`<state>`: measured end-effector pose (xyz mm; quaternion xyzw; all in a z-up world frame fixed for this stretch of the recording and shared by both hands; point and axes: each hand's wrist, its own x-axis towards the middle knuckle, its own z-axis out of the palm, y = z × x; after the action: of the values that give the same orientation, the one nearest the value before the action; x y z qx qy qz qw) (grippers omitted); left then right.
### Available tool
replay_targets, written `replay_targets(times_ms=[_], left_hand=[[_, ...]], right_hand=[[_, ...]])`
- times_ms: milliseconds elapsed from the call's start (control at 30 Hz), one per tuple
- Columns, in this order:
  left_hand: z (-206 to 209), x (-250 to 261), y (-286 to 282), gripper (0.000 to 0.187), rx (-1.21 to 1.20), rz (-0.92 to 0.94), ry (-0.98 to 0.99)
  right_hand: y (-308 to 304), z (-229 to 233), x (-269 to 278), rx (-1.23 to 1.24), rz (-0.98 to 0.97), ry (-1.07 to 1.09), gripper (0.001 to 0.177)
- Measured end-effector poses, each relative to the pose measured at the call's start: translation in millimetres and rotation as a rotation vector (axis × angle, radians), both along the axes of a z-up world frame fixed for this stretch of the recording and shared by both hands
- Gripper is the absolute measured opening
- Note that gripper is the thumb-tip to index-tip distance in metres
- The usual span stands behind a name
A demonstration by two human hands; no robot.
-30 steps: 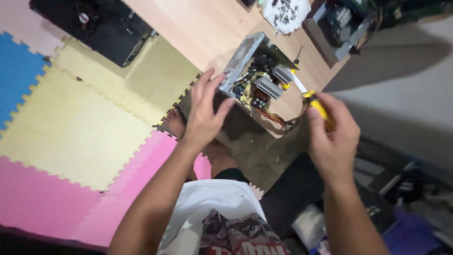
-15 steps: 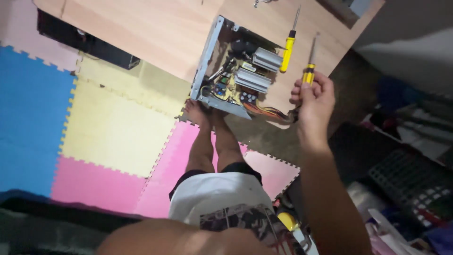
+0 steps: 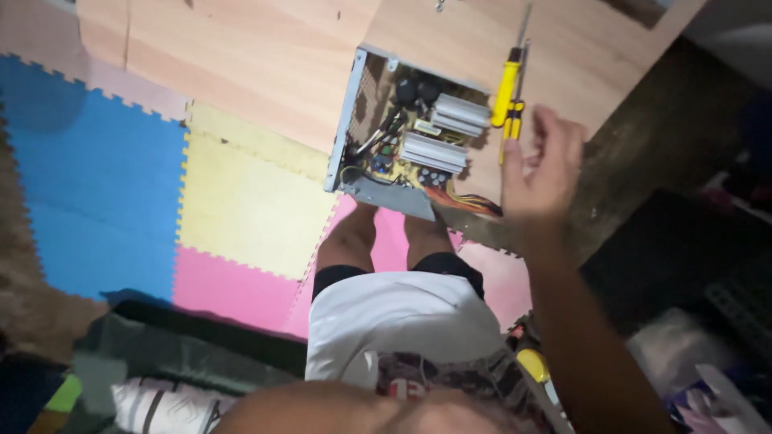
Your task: Disassembling and inspecting the internal components of a computer power supply unit using a screwdriver.
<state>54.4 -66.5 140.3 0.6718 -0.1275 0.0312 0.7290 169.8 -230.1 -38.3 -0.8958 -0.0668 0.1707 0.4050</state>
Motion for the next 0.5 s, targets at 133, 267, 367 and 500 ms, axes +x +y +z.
replay_targets(times_ms=[133, 267, 367, 500], left_hand=[[-35, 0, 19, 0.020, -0.061, -0.089, -0.039], [-58, -4, 41, 0.018, 0.253, 0.531, 0.648], [-107, 22, 73, 0.033, 0.581, 0.613, 0.483], [-135, 16, 84, 0.039, 0.498, 0.548, 0.653]], right_hand=[[-8, 14, -27, 0.017, 0.068, -0.177, 0.027], [15, 50, -35, 0.121, 0.405, -0.114, 0.020], [17, 73, -44, 0.444, 0.424, 0.154, 0.008], [8, 94, -53, 0.512, 0.397, 0.301, 0.007]])
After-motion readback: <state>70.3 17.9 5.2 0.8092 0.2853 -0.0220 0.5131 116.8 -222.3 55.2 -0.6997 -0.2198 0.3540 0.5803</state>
